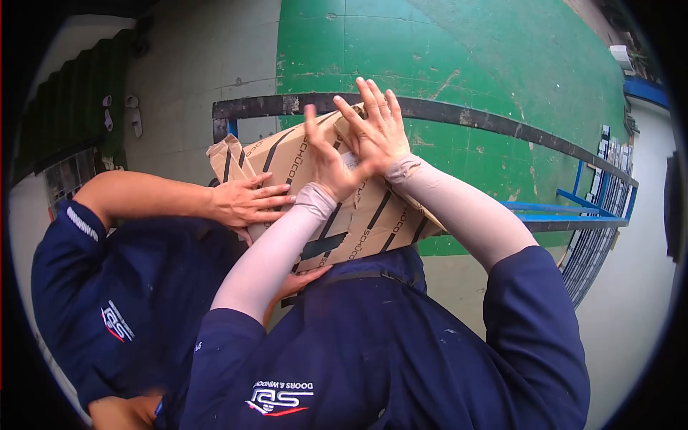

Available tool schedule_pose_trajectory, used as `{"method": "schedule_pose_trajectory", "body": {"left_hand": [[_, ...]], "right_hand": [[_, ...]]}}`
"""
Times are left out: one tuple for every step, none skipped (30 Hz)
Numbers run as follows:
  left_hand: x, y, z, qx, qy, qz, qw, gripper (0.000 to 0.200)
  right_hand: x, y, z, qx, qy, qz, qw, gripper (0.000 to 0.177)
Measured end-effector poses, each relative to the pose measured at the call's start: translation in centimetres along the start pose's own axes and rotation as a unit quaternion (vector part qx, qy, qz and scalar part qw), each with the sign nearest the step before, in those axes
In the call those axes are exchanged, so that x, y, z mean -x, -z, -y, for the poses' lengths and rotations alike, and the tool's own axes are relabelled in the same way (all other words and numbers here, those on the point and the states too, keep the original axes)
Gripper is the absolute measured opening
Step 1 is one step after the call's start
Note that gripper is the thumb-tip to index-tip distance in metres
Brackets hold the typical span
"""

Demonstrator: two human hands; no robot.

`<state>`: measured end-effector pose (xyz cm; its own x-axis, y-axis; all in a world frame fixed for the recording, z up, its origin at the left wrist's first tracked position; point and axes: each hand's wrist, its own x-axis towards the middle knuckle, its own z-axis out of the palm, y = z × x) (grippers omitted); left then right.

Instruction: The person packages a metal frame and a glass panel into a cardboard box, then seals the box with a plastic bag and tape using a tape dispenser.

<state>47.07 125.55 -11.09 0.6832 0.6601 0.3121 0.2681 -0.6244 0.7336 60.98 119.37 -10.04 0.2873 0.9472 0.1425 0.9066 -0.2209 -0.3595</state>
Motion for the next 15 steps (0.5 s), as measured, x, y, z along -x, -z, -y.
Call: {"method": "schedule_pose_trajectory", "body": {"left_hand": [[-0.6, -0.5, -1.7, 0.023, 0.024, -0.029, 0.999, 0.116], [-1.2, -1.1, -3.4, 0.048, 0.046, -0.06, 0.996, 0.114], [-1.1, -2.0, -5.3, 0.081, 0.02, -0.023, 0.996, 0.115], [-0.7, -3.1, -6.7, 0.111, -0.007, 0.01, 0.994, 0.116], [0.2, -5.2, -6.6, 0.104, 0.052, 0.013, 0.993, 0.117], [0.4, -5.2, -6.2, 0.103, 0.043, 0.014, 0.994, 0.117], [0.6, -4.6, -5.8, 0.004, 0.019, 0.089, 0.996, 0.117], [0.8, -4.3, -5.3, -0.096, -0.002, 0.16, 0.982, 0.118], [0.8, -4.0, -4.8, -0.119, 0.011, 0.186, 0.975, 0.118], [0.9, -3.3, -4.4, -0.118, 0.019, 0.199, 0.973, 0.106], [0.9, -3.1, -4.2, -0.182, 0.005, 0.215, 0.959, 0.098], [1.3, -3.2, -4.2, -0.24, -0.01, 0.235, 0.942, 0.091], [0.9, -3.0, -4.8, -0.228, 0.01, 0.246, 0.942, 0.082], [0.8, -2.8, -5.0, -0.242, -0.006, 0.242, 0.94, 0.082], [0.7, -2.8, -5.0, -0.243, -0.015, 0.238, 0.94, 0.081]], "right_hand": [[0.0, -0.1, -0.2, 0.027, 0.014, -0.045, 0.999, 0.064], [0.1, -0.4, -0.5, 0.028, 0.004, -0.042, 0.999, 0.064], [0.4, -0.8, -0.5, -0.02, -0.046, -0.11, 0.993, 0.058], [0.6, -1.0, -0.2, -0.068, -0.091, -0.181, 0.977, 0.052], [0.4, -1.1, 0.1, -0.056, -0.133, -0.24, 0.96, 0.044], [0.5, -1.6, -0.6, -0.056, -0.134, -0.249, 0.958, 0.044], [1.0, -2.1, -1.4, -0.147, -0.177, -0.207, 0.951, 0.045], [1.4, -2.9, -2.5, -0.238, -0.215, -0.16, 0.933, 0.047], [1.6, -3.0, -3.0, -0.343, -0.201, -0.184, 0.899, 0.051], [2.6, -1.9, -3.1, -0.353, -0.205, -0.177, 0.895, 0.051], [3.3, 0.0, -4.7, -0.412, -0.271, -0.048, 0.869, 0.052], [4.8, 1.5, -6.7, -0.459, -0.334, 0.085, 0.819, 0.053], [7.3, 2.1, -9.5, -0.506, -0.355, 0.175, 0.766, 0.057], [10.3, 2.6, -12.7, -0.546, -0.371, 0.263, 0.704, 0.062], [13.8, 2.7, -15.4, -0.525, -0.373, 0.3, 0.704, 0.063]]}}
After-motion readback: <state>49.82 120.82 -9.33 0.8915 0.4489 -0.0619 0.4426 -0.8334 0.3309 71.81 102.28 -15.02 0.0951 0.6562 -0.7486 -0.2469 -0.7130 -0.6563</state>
